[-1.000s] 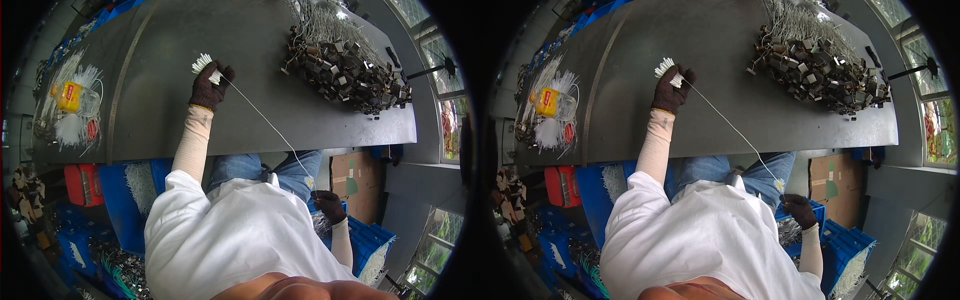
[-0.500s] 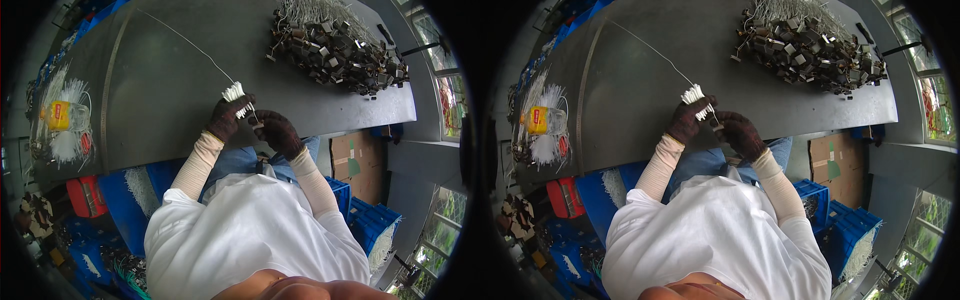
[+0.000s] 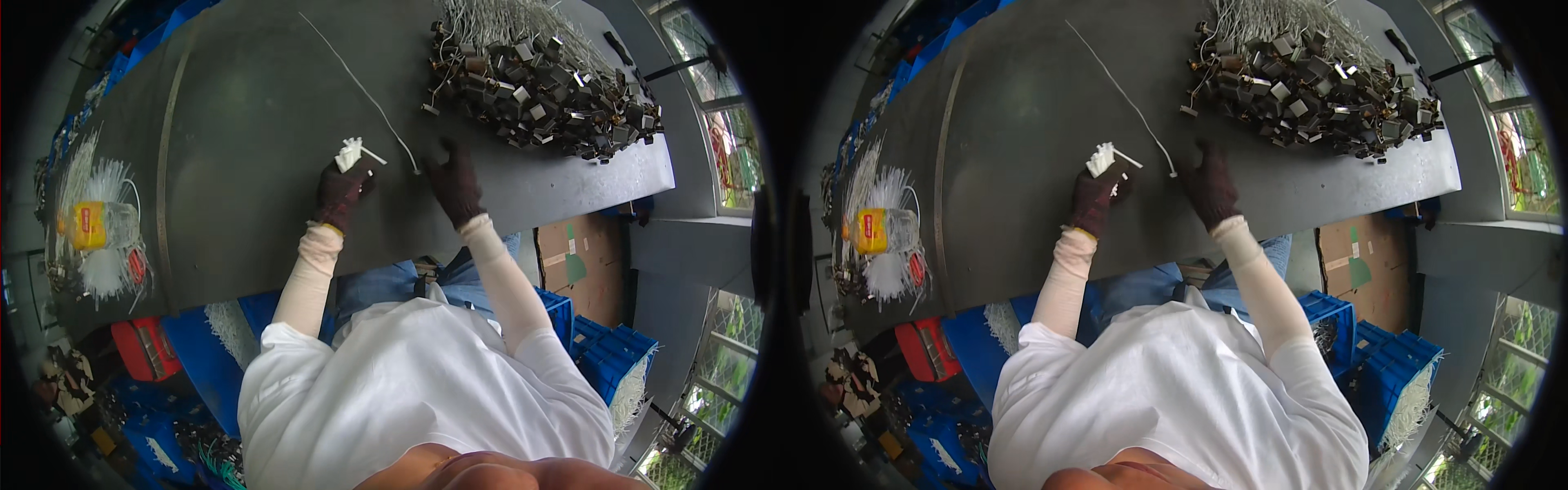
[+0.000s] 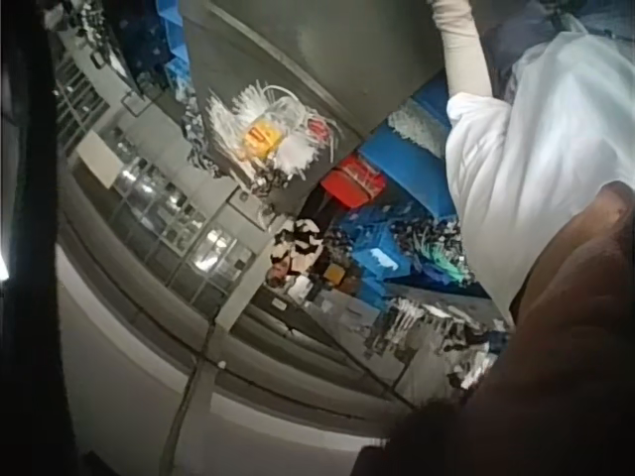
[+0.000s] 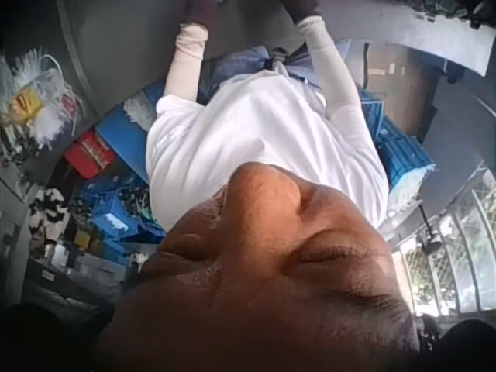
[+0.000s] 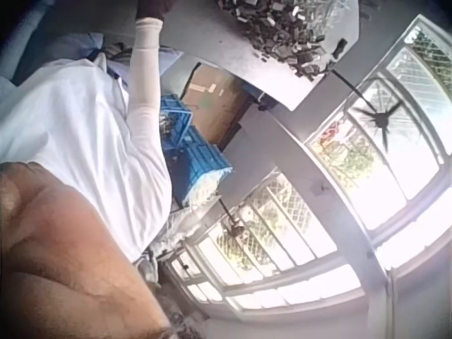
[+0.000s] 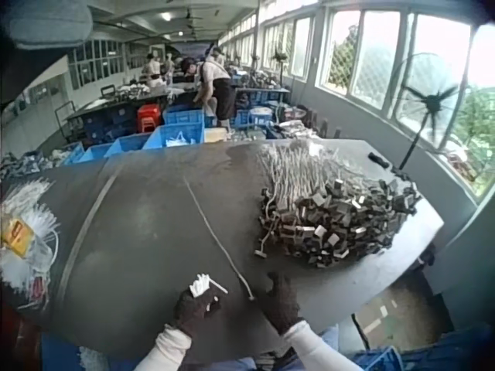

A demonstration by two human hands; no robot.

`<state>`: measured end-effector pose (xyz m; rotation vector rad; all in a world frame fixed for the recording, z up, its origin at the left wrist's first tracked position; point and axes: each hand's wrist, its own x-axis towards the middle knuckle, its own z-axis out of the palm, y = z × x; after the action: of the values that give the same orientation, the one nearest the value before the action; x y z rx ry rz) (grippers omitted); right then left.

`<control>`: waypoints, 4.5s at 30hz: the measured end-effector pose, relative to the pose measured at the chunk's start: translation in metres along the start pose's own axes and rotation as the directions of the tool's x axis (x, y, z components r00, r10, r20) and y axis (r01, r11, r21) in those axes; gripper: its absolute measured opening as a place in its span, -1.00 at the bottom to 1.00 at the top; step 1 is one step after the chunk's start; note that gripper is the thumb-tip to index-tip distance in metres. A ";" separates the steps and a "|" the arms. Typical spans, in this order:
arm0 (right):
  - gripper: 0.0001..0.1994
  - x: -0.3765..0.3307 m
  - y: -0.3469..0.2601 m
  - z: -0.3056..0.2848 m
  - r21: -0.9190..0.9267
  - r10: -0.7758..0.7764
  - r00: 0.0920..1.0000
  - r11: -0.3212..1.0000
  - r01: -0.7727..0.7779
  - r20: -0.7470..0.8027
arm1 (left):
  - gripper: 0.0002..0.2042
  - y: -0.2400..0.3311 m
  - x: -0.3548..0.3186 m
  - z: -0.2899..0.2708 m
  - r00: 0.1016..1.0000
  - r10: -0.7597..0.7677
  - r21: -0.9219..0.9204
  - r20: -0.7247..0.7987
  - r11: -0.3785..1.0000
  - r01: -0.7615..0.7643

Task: Sorting, measuring, and bundling electronic wire components at a workstation.

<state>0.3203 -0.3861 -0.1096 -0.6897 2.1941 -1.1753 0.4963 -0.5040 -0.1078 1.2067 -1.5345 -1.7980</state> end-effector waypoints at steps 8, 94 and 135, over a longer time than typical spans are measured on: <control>-0.67 0.091 -0.006 -0.006 -0.662 -0.562 0.816 0.562 0.495 0.134 | -0.83 0.022 -0.001 0.022 0.983 -0.097 -0.309 0.156 0.940 0.141; -0.42 -0.087 -0.025 -0.052 0.485 -0.058 0.956 0.870 -0.094 0.288 | -0.67 0.002 -0.050 0.053 0.772 0.410 0.008 0.486 0.881 -0.473; -0.76 0.014 -0.039 -0.022 -0.166 -0.495 0.844 0.868 0.469 -0.207 | -0.83 -0.012 0.005 0.019 0.999 0.001 -0.563 0.052 0.826 0.028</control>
<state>0.3023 -0.4012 -0.0690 -1.2650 2.3759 -1.4561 0.4793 -0.4951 -0.1216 0.8790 -0.8976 -2.0961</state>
